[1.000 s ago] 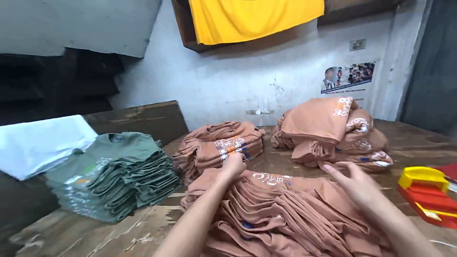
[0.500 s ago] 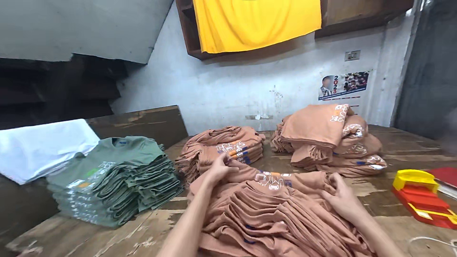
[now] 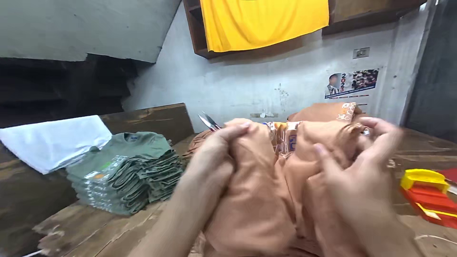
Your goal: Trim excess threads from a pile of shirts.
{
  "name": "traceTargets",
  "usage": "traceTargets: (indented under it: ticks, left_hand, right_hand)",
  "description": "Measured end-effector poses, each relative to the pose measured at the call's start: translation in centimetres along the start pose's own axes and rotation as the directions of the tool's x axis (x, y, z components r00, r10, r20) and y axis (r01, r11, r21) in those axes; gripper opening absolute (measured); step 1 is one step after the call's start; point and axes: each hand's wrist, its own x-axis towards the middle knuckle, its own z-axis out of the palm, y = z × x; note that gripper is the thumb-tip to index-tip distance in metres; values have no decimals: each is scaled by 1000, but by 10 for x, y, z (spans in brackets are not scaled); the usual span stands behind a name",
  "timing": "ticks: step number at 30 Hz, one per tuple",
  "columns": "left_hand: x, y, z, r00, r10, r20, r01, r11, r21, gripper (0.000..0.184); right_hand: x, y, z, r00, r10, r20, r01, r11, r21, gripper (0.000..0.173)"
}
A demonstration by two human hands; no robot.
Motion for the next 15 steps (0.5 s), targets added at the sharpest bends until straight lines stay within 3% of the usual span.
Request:
traceTargets:
  ticks: [2,4,5,7,9,11,12,13,14,15]
  left_hand:
    - [-19,-29,14,982,-114,154,110,993,31,19]
    - [-17,-56,6,881,-239,409,193,970,150,23]
    - [-11,-65,-4,828,-279,487,193,956,220,27]
    - [2,-74,-27,784,-292,548,60,914,401,30]
    - [9,-77,-51,793,-219,569,-154,831,534,26]
    - [19,-78,-69,747,-79,660,-372,773,513,32]
    - [22,-78,-72,725,13,689,-451,764,461,29]
    - [20,-76,-73,735,117,668,-505,752,424,27]
    - [15,-71,-72,767,215,604,-552,701,451,25]
    - [9,-65,-70,801,299,519,-577,617,535,20]
  right_hand:
    - [-45,1,12,994,-76,72,80,995,-52,97]
    - [-77,14,16,996,-24,87,43,974,-222,116]
    - [-84,27,15,999,1,53,11,972,-236,108]
    - [-81,53,5,999,-17,-50,13,997,-77,65]
    - [-67,56,-6,992,0,-127,32,967,253,31]
    - [-56,47,-14,991,70,-115,0,855,519,19]
    - [-52,56,-10,989,21,-148,68,820,568,13]
    - [-54,86,5,949,-194,-248,302,785,541,16]
    - [-63,101,1,938,-314,-146,346,829,439,21]
    - [-74,89,-18,971,-218,94,188,948,258,23]
